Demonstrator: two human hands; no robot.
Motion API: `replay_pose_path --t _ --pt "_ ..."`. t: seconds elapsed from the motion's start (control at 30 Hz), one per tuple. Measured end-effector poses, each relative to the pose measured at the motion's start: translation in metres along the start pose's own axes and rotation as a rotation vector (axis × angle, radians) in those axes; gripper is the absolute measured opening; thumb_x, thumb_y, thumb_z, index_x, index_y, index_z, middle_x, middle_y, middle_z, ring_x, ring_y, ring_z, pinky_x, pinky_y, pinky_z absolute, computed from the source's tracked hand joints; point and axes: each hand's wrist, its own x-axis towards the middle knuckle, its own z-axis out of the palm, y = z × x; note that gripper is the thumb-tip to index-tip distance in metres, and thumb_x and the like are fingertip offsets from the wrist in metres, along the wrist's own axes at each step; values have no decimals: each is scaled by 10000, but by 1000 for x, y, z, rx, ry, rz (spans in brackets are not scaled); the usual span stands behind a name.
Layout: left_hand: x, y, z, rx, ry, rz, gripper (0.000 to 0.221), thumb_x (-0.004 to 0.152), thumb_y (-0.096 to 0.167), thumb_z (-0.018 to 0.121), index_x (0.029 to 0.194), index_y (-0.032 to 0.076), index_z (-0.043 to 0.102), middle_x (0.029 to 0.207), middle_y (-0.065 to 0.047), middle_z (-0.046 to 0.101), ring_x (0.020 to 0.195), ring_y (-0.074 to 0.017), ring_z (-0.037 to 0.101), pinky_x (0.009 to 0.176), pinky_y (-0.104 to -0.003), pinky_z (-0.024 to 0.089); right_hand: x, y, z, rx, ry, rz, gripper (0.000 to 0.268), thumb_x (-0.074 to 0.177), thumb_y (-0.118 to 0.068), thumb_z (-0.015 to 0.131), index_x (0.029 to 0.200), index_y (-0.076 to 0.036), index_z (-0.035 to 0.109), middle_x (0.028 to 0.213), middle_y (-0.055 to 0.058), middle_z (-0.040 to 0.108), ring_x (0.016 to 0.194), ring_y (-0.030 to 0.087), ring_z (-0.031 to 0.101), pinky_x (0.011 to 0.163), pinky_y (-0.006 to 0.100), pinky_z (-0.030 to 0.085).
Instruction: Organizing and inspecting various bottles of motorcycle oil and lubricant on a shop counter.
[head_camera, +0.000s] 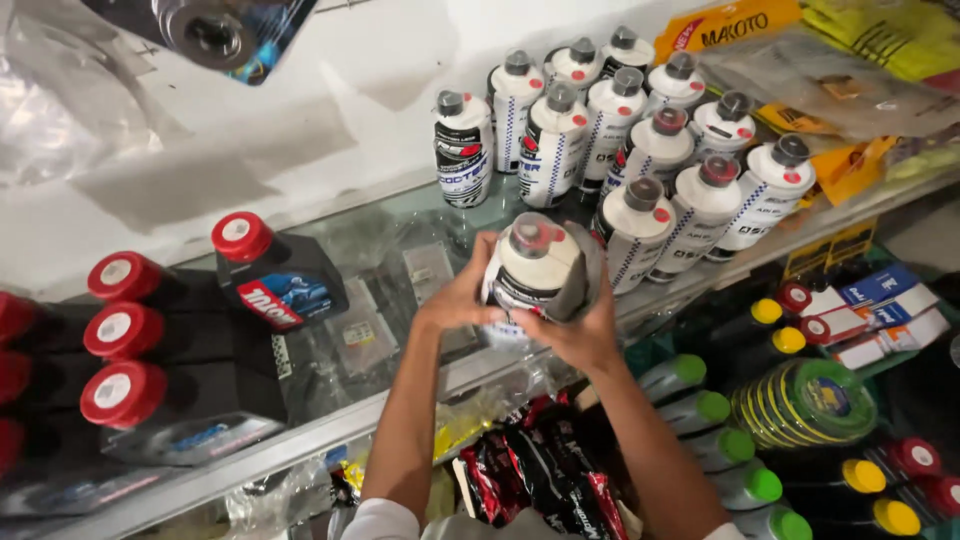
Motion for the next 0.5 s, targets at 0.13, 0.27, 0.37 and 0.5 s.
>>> replay_pose_path --t 0.13,0.27,0.37,0.5 --pt "-2 13 4 123 98 -94 1003 709 180 914 1505 66 315 1390 -172 500 1333 -293 411 1169 -469 294 5 14 16 -123 155 52 1091 578 -129 1002 1484 29 415 1361 253 519 1323 364 543 1184 503 358" --pt "-9 32 43 425 338 -163 1242 535 225 957 1559 53 276 1454 -270 433 1389 -466 398 1209 -536 282 8 22 32 -165 232 130 1094 576 -174 1029 1469 10 424 1344 244 532 1302 372 565 1183 503 361" --pt "-9 27 60 674 555 -121 1296 438 180 994 1527 -7 317 1420 -287 435 1330 -510 423 1180 -557 305 9 26 38 -379 284 154 1130 539 -333 1049 1450 -21 456 1319 242 577 1264 422 602 1130 512 423" --pt "4 31 69 557 617 -92 1094 589 102 906 1514 -48 341 1392 -318 495 1324 -525 470 1154 -557 357 8 40 38 -463 271 119 1140 541 -386 1042 1429 15 452 1304 272 548 1235 476 584 1107 552 427"
